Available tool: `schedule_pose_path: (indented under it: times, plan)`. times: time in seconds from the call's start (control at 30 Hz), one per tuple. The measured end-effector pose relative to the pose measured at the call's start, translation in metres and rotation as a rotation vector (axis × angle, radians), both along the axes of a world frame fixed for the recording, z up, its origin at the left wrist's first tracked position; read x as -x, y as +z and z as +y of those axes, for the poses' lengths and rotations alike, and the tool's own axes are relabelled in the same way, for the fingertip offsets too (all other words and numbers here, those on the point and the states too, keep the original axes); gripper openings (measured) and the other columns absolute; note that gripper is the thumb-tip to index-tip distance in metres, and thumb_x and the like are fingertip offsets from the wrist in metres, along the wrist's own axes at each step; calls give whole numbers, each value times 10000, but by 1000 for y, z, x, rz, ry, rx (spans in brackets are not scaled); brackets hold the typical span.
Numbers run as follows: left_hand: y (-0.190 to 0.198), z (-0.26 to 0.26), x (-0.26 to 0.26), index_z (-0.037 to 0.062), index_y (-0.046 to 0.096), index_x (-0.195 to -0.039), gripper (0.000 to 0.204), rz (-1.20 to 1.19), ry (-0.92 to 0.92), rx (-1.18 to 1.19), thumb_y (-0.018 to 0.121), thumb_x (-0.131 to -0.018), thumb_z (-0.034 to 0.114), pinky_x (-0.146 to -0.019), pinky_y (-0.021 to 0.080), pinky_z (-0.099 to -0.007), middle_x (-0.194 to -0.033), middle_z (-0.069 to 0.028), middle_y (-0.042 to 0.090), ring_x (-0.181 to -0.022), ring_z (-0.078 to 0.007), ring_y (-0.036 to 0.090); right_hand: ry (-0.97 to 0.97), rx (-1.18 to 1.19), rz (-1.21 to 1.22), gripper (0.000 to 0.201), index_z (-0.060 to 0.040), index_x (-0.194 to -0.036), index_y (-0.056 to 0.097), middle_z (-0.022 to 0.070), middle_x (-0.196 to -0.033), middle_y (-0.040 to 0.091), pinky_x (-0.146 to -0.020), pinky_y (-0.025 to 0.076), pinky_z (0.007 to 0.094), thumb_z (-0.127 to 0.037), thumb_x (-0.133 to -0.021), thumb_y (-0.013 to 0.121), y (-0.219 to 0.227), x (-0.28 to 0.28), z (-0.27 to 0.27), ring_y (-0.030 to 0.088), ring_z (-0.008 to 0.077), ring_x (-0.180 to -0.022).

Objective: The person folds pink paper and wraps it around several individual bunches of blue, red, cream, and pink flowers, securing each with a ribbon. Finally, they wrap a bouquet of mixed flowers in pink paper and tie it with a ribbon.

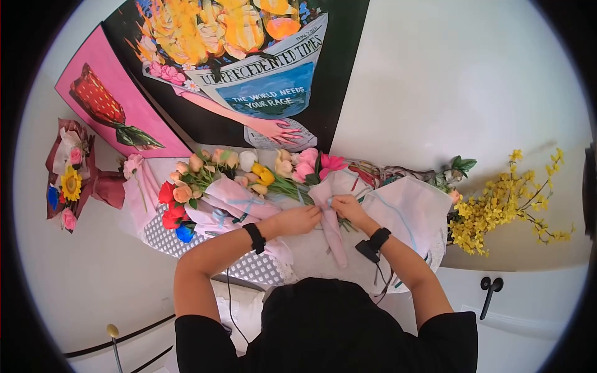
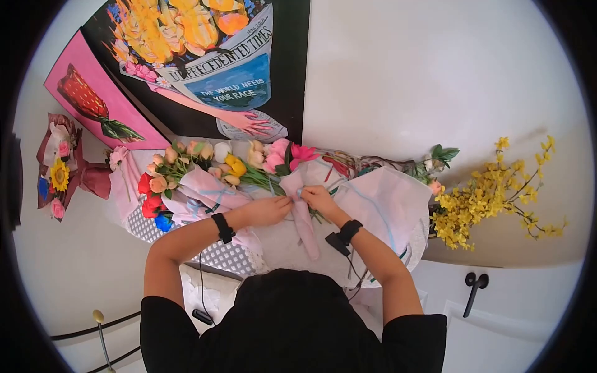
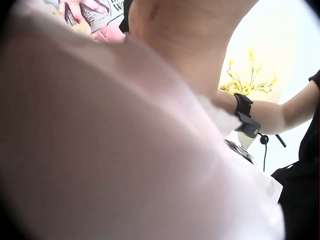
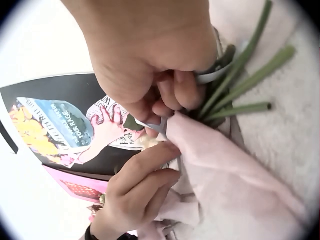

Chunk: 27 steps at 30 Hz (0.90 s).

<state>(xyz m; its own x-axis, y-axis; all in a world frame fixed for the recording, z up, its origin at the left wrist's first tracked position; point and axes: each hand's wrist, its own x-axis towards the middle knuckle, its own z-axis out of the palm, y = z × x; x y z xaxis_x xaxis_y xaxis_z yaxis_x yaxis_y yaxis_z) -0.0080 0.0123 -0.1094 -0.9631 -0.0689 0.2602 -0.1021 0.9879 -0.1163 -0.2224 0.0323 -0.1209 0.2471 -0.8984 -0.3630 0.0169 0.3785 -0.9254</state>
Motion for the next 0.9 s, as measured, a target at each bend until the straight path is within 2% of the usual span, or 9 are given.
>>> schedule_pose_path:
  times: [0.07, 0.13, 0.33, 0.43, 0.5, 0.6, 0.73, 0.8, 0.9]
  plan:
    - [0, -4, 2, -59, 535, -923, 319, -61, 5, -95, 522, -687, 155, -819, 447, -324, -933, -129, 538, -961, -273, 527, 90, 36, 69, 281, -16, -613, 540, -7, -575, 492, -440, 311, 230, -142, -862, 506, -6, 5, -9, 410, 66, -488]
    - [2, -8, 3, -41, 526, -905, 264, -123, 3, -189, 516, -712, 138, -793, 454, -342, -907, -124, 534, -940, -277, 541, 279, 495, 328, 232, 9, -688, 583, 22, -582, 524, -482, 359, 254, -139, -848, 503, -18, 8, -18, 441, 82, -520]
    - [-13, -18, 9, 9, 545, -868, 136, 265, 567, -664, 479, -767, 73, -620, 460, -424, -802, -156, 536, -670, -370, 560, 393, 434, 420, 199, 28, -756, 606, 88, -615, 586, -552, 416, 296, -139, -819, 519, 1, 11, -24, 502, 121, -559]
    - [-26, -30, 4, 22, 591, -869, 160, 148, 641, -962, 502, -748, 78, -460, 408, -380, -631, -87, 510, -511, -271, 521, 387, 313, 406, 199, 24, -751, 611, 74, -603, 568, -539, 402, 282, -143, -817, 525, 3, 12, -23, 486, 108, -559]
    - [-12, -33, 4, 43, 640, -888, 185, 34, 677, -2053, 516, -760, 93, -379, 306, -279, -544, -6, 447, -452, -128, 437, 373, 340, 357, 192, 7, -738, 612, 21, -579, 517, -493, 355, 258, -140, -823, 522, -3, 14, -22, 438, 75, -527]
    - [4, -8, 16, 5, 624, -1000, 255, 494, 877, -2341, 489, -801, 88, -357, 250, -221, -663, -1, 500, -435, -44, 379, 363, 335, 310, 191, -2, -742, 616, -21, -571, 479, -482, 331, 238, -146, -832, 529, -8, 18, -20, 406, 54, -531]
    - [-13, 19, 39, 11, 618, -1051, 269, 732, 914, -2118, 466, -843, 86, -402, 300, -219, -695, -18, 532, -469, -67, 416, 327, 177, 237, 206, -3, -779, 620, -41, -591, 472, -490, 324, 225, -176, -858, 540, 3, 17, -15, 390, 45, -551]
    - [-35, 21, 48, 15, 612, -1055, 272, 818, 782, -1589, 487, -818, 62, -480, 391, -255, -663, -42, 551, -540, -116, 498, 337, 144, 209, 206, -9, -787, 617, -47, -593, 471, -469, 305, 217, -183, -865, 540, 2, 20, -15, 378, 37, -528]
    - [-19, 22, 48, 24, 580, -1110, 308, 595, 789, -1328, 490, -818, 63, -620, 457, -309, -780, -148, 610, -664, -226, 589, 319, 82, 135, 201, -22, -786, 600, -51, -587, 461, -425, 272, 206, -190, -876, 534, 3, 18, -13, 358, 27, -476]
